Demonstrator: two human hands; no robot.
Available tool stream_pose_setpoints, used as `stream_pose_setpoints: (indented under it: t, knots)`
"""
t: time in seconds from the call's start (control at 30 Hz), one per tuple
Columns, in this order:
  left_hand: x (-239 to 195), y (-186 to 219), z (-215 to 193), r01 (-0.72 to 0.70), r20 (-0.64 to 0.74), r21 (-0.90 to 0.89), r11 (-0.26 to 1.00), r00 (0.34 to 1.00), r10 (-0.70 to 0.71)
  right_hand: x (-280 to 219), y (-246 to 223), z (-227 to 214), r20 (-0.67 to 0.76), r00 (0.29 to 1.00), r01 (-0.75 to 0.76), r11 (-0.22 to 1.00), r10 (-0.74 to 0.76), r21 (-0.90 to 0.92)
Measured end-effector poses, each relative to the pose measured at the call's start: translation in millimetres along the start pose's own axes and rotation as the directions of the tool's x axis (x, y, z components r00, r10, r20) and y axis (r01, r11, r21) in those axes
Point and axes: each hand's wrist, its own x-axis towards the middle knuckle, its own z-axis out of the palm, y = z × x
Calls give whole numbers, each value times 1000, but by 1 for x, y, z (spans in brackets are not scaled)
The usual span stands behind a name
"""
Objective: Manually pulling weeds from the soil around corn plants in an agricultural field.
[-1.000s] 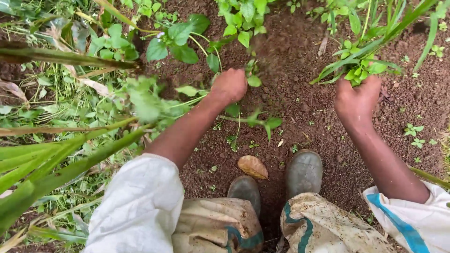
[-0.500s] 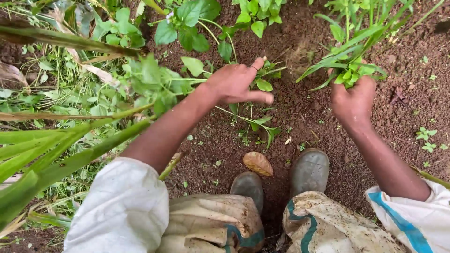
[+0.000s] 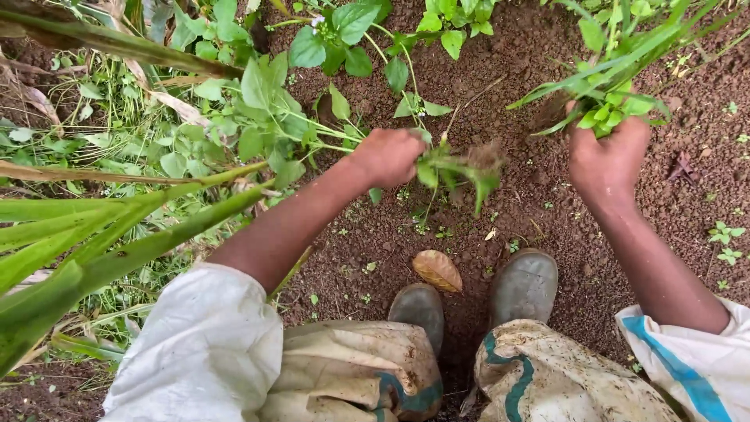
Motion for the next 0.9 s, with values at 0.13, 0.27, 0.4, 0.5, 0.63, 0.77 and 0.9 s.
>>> stream_pose_setpoints:
  t: [0.13, 0.27, 0.4, 0.5, 0.63, 0.77, 0.9]
  knots:
    - [5, 4, -41, 172, -78, -341, 924, 974, -211, 12, 4, -15, -156, 939, 320, 945, -307, 68]
    - [13, -1, -64, 282, -86, -560, 779, 916, -393, 17, 11, -22, -220, 887, 429, 901, -406, 68]
    - [12, -13, -71, 256, -97, -686, 681, 896, -434, -6, -23, -8, -153, 865, 493, 866, -478, 85]
    - [-5, -18, -94, 282, -143, -591, 756, 885, -442, -14, -24, 3, -19, 969, 248, 966, -248, 75]
    - [-19, -27, -110, 299, -220, -440, 847, 879, -424, -11, -25, 12, -23, 924, 381, 920, -381, 96]
    - [-13, -23, -123, -32, -593, -296, 955, 789, -158, -7, -7, 24, -14, 939, 344, 935, -344, 83]
    - [-4, -20, -123, -96, -621, -440, 893, 751, -225, -4, -1, 30, -33, 954, 299, 934, -298, 195]
